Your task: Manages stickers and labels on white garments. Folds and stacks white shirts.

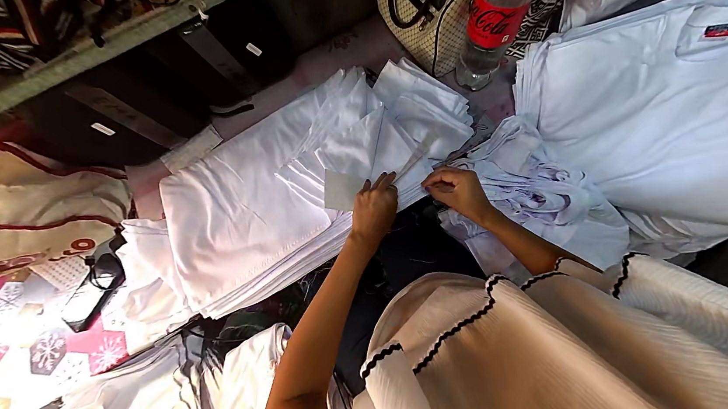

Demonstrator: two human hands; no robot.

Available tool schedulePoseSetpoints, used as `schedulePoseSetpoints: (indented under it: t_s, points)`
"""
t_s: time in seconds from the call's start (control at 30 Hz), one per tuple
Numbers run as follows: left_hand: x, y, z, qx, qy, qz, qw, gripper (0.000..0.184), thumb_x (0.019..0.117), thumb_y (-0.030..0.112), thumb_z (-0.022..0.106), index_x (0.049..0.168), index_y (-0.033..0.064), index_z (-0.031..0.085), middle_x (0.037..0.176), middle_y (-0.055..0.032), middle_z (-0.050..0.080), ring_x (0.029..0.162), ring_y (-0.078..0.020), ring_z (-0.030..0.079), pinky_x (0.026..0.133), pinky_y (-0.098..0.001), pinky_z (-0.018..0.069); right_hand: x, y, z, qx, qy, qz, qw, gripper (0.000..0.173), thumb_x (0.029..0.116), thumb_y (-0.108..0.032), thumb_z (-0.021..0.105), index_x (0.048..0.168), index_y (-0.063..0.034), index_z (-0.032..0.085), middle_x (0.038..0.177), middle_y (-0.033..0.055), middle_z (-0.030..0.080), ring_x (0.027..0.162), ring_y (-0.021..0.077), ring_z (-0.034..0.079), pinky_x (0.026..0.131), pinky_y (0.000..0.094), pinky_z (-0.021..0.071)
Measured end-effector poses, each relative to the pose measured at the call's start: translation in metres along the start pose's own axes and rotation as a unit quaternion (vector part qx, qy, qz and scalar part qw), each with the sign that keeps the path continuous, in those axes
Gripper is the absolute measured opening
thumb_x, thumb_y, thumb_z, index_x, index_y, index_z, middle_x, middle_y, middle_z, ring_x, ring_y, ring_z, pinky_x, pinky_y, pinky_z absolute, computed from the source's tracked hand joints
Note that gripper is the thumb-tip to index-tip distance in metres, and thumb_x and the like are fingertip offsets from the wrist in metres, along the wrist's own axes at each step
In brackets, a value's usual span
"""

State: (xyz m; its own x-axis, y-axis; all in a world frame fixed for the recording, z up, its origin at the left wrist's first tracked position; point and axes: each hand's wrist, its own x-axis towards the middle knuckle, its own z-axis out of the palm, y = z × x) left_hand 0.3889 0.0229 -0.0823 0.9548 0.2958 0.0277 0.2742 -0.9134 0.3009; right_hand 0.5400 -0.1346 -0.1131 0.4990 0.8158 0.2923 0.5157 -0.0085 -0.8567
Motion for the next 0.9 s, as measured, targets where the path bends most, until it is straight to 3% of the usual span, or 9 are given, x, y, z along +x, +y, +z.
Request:
schedulePoseSetpoints:
  t_s: [0.1, 0.17, 0.23, 0.4, 0.53, 0.6, 0.67, 0.8, 0.9]
  points:
    - [0.004, 0.004, -0.011, -0.008, -0.025, -0.057, 0.998, 0.019, 0.0988, 0.009, 0.062, 0.101, -0.0050, 0.074, 0.125, -0.0221, 0.069, 0.104, -0.0426, 0.070, 0.083, -0.0609, 0.0543, 0.001, -0.006, 0.015, -0.032, -0.008, -0.057, 0.998, 0.008, 0.0868, 0.001, 0.071, 0.092, 0.0042, 0.075, 0.101, 0.0162, 0.075, 0.094, 0.0225, 0.074, 0.086, 0.0365, 0.0607]
    - [0.005, 0.003, -0.011, -0.014, 0.013, -0.067, 0.998, 0.019, 0.0977, 0.011, 0.063, 0.097, -0.0057, 0.071, 0.111, -0.0244, 0.070, 0.087, -0.0432, 0.071, 0.071, -0.0610, 0.0545, 0.004, -0.002, 0.026, -0.094, 0.008, -0.105, 0.990, 0.007, 0.0879, 0.000, 0.070, 0.091, 0.0032, 0.075, 0.099, 0.0159, 0.075, 0.092, 0.0253, 0.074, 0.082, 0.0393, 0.0612]
    - [0.005, 0.002, -0.009, -0.018, 0.073, -0.063, 0.995, 0.018, 0.0967, 0.010, 0.063, 0.092, -0.0058, 0.070, 0.107, -0.0240, 0.070, 0.077, -0.0414, 0.071, 0.063, -0.0585, 0.0546, 0.008, 0.004, 0.036, -0.196, 0.045, -0.142, 0.969, 0.008, 0.0906, -0.002, 0.067, 0.090, 0.0024, 0.074, 0.097, 0.0159, 0.074, 0.086, 0.0277, 0.075, 0.074, 0.0415, 0.0618]
    - [0.003, 0.007, -0.002, -0.010, 0.123, -0.048, 0.991, 0.016, 0.0952, 0.008, 0.063, 0.091, -0.0057, 0.070, 0.107, -0.0229, 0.070, 0.069, -0.0371, 0.070, 0.057, -0.0532, 0.0551, 0.014, 0.015, 0.052, -0.366, 0.128, -0.180, 0.904, 0.012, 0.0934, -0.008, 0.065, 0.090, -0.0023, 0.074, 0.098, 0.0126, 0.075, 0.078, 0.0265, 0.072, 0.065, 0.0407, 0.0545]
    - [0.001, 0.007, 0.002, -0.017, 0.126, -0.047, 0.991, 0.016, 0.0955, 0.008, 0.064, 0.092, -0.0063, 0.070, 0.104, -0.0232, 0.071, 0.067, -0.0359, 0.070, 0.057, -0.0517, 0.0554, 0.010, 0.014, 0.053, -0.363, 0.062, -0.183, 0.912, 0.006, 0.0887, -0.002, 0.069, 0.089, -0.0037, 0.075, 0.100, 0.0131, 0.073, 0.091, 0.0289, 0.071, 0.072, 0.0463, 0.0525]
    - [0.000, 0.007, 0.002, -0.028, 0.122, -0.050, 0.991, 0.016, 0.0957, 0.008, 0.063, 0.092, -0.0057, 0.070, 0.104, -0.0226, 0.071, 0.067, -0.0358, 0.070, 0.057, -0.0520, 0.0551, 0.005, 0.010, 0.041, -0.297, 0.002, -0.144, 0.944, 0.012, 0.0910, -0.001, 0.067, 0.092, -0.0030, 0.078, 0.107, 0.0145, 0.073, 0.100, 0.0312, 0.071, 0.081, 0.0486, 0.0548]
    - [-0.001, 0.008, -0.002, -0.043, 0.098, -0.069, 0.992, 0.018, 0.0976, 0.009, 0.062, 0.095, -0.0054, 0.071, 0.109, -0.0224, 0.071, 0.073, -0.0379, 0.071, 0.062, -0.0549, 0.0556, 0.000, 0.006, 0.026, -0.203, -0.008, -0.073, 0.976, 0.013, 0.0945, -0.004, 0.066, 0.095, -0.0014, 0.079, 0.109, 0.0149, 0.073, 0.106, 0.0310, 0.069, 0.091, 0.0471, 0.0575]
    - [-0.003, 0.006, -0.005, -0.074, 0.099, -0.088, 0.988, 0.018, 0.0978, 0.009, 0.062, 0.094, -0.0064, 0.071, 0.104, -0.0242, 0.070, 0.076, -0.0402, 0.071, 0.065, -0.0565, 0.0560, -0.012, 0.006, 0.013, -0.144, 0.036, 0.082, 0.986, 0.011, 0.0925, -0.006, 0.071, 0.098, 0.0023, 0.076, 0.101, 0.0197, 0.072, 0.094, 0.0328, 0.070, 0.084, 0.0489, 0.0579]
    - [-0.002, 0.006, -0.005, -0.077, 0.107, -0.087, 0.987, 0.018, 0.0978, 0.009, 0.062, 0.092, -0.0065, 0.070, 0.103, -0.0245, 0.070, 0.075, -0.0400, 0.071, 0.064, -0.0558, 0.0561, -0.011, 0.000, 0.025, -0.156, 0.004, 0.165, 0.974, 0.028, 0.0934, -0.021, 0.075, 0.105, 0.0041, 0.073, 0.102, 0.0206, 0.072, 0.092, 0.0344, 0.071, 0.084, 0.0531, 0.0573]
